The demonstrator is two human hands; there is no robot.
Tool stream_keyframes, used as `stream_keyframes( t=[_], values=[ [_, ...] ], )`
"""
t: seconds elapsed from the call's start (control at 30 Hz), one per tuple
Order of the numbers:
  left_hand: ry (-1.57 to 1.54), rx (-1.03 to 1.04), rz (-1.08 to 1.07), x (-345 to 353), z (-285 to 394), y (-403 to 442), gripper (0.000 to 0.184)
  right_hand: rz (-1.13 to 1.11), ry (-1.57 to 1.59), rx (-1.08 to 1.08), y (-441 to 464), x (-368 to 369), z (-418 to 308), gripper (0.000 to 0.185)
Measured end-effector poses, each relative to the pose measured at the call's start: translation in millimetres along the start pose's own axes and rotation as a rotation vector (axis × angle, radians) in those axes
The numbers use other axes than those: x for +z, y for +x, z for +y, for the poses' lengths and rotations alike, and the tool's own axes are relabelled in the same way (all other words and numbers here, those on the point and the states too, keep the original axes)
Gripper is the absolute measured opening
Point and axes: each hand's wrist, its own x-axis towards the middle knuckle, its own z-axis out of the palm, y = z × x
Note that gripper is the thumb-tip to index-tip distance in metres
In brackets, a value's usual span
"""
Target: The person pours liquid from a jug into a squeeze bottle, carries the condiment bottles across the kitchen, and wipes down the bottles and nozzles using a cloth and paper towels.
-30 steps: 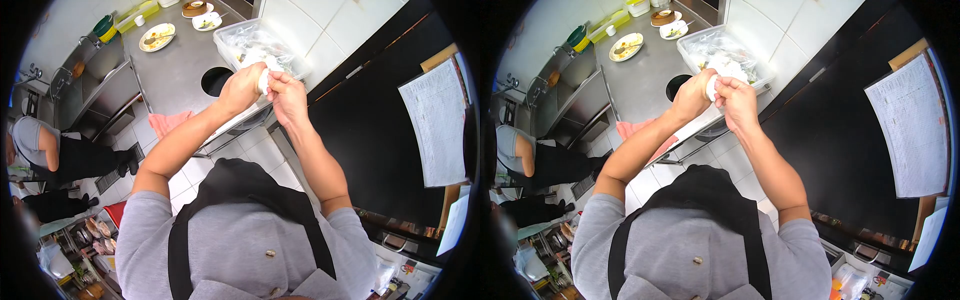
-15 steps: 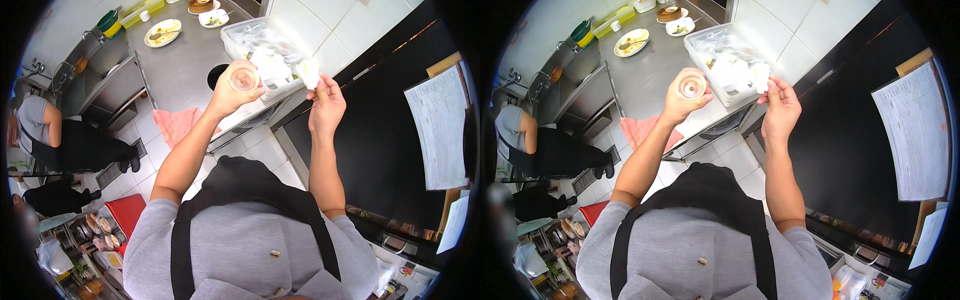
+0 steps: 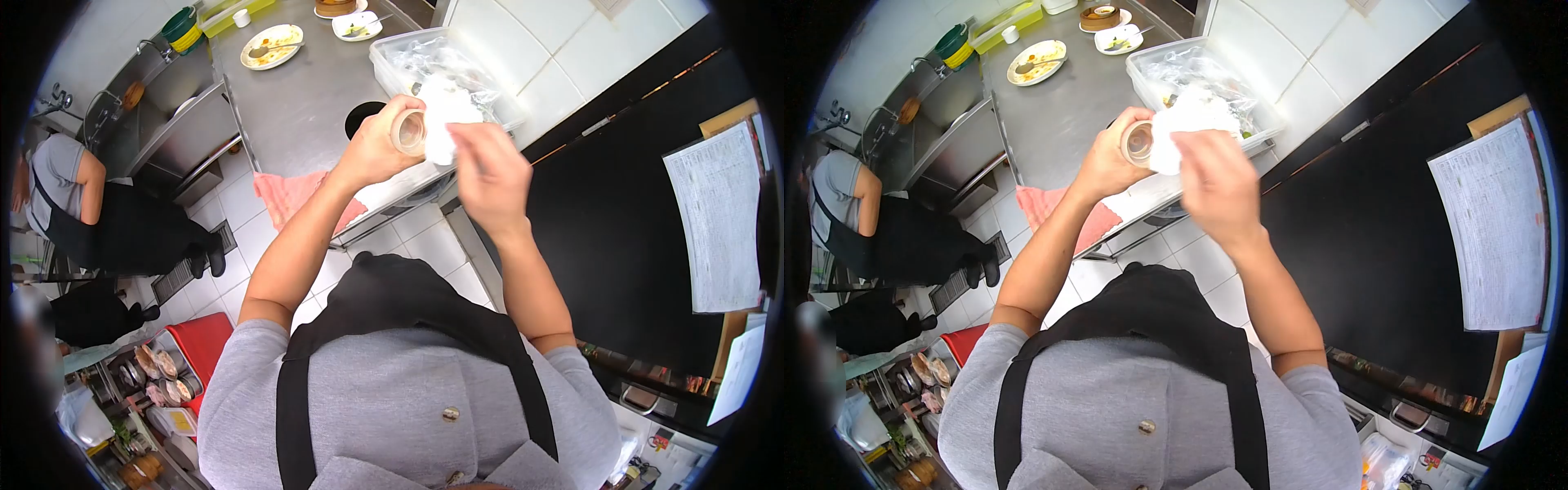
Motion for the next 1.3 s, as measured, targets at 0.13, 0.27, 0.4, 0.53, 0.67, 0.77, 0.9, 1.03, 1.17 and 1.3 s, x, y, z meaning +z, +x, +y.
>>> stream_keyframes(
  t=[0.13, 0.27, 0.4, 0.53, 0.67, 0.77, 0.9, 1.03, 1.17, 1.3],
  values=[
    [0.132, 0.021, -0.043, 0.7, -1.5, 2.4, 0.056, -0.223, -0.156, -0.143, 10.3, 26.2, 8.2, 0.022],
    [0.361, 0.193, 0.037, -6.8, -12.4, 9.7, 0.052, -0.405, -0.284, -0.237, 24.0, 27.5, 9.7, 0.016],
    [0.459, 0.312, 0.047, -14.3, -2.0, 11.4, 0.045, -0.428, -0.223, -0.198, 26.3, 33.1, 13.9, 0.016],
    [0.539, 0.457, 0.256, -6.6, -8.2, 10.5, 0.043, -0.352, 0.123, 0.172, 26.1, 46.0, 16.3, 0.016],
    [0.635, 0.535, 0.452, 1.8, -17.9, 15.0, 0.042, -0.338, 0.778, 0.843, 23.4, 52.0, 20.9, 0.014],
    [0.674, 0.552, 0.387, -5.1, -7.8, 21.3, 0.041, -0.292, 0.799, 0.801, 22.7, 48.7, 21.0, 0.013],
    [0.411, 0.150, -0.100, -29.1, 8.3, 19.1, 0.054, -0.427, 0.024, -0.360, 34.0, 32.4, 44.6, 0.015],
    [-0.067, -0.319, -0.771, -56.5, -7.7, 39.4, 0.038, -0.417, -0.285, -0.972, 41.0, 38.7, 44.3, 0.020],
    [-0.196, -0.483, -1.092, -63.2, -29.6, 38.8, 0.032, -0.428, -0.267, -1.167, 34.8, 45.6, 37.5, 0.019],
    [0.148, -0.225, -0.740, -70.1, 12.2, 41.1, 0.061, -0.322, -0.461, -0.754, 24.4, 49.8, 25.0, 0.021]
  ],
)
